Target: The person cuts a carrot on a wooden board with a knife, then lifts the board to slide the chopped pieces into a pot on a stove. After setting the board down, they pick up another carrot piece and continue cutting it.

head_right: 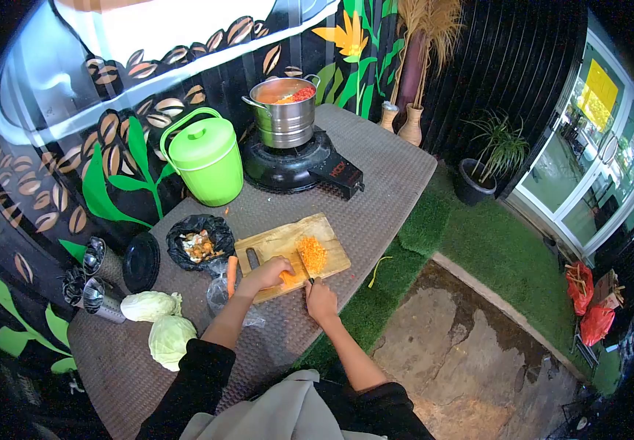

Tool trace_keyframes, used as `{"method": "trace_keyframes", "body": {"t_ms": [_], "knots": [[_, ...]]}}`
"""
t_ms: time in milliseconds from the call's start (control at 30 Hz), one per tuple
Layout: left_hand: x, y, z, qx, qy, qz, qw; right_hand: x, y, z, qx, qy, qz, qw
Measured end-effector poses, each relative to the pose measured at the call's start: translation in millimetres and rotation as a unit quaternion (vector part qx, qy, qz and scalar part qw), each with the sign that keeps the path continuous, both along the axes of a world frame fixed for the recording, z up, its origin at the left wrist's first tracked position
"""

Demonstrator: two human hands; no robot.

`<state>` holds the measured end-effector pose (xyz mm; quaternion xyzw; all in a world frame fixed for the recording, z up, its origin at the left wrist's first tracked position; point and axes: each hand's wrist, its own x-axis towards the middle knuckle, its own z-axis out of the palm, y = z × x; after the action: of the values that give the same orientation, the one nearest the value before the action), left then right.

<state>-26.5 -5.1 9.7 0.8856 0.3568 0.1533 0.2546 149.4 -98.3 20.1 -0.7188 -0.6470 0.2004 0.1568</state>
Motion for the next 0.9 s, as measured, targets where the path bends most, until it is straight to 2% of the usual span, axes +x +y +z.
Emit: {"method": "trace_keyframes", "body": {"t_ms": [233,333,400,433,500,700,900], "knots": [[-4,7,-8,0.0,-0.029,-0.022,0.999,3,-2,-1,0.007,0.035,-0.006,0.999],[-2,7,-5,0.014,-0.056,0.005,0.998,2,-1,2,0.01,0.019,-0.009,1.0],[1,5,0,-0.02,-0.066,0.091,0.993,2,-2,3,0.003,0.027,-0.005,1.0],[3,3,3,-0.02,-0.067,0.091,0.993,2,-1,3,0.003,0.027,-0.006,1.0],[7,-1,6,0.0,-0.03,0.173,0.984,1,-1,4,-0.004,0.035,-0.011,0.999],[12,-9,12,0.013,-0.019,0.194,0.981,-7,-2,11,-0.013,0.047,-0.004,0.999],[3,-7,-4,0.001,-0.036,0.206,0.978,-13,0,-3,-0.003,0.038,-0.027,0.999]]}}
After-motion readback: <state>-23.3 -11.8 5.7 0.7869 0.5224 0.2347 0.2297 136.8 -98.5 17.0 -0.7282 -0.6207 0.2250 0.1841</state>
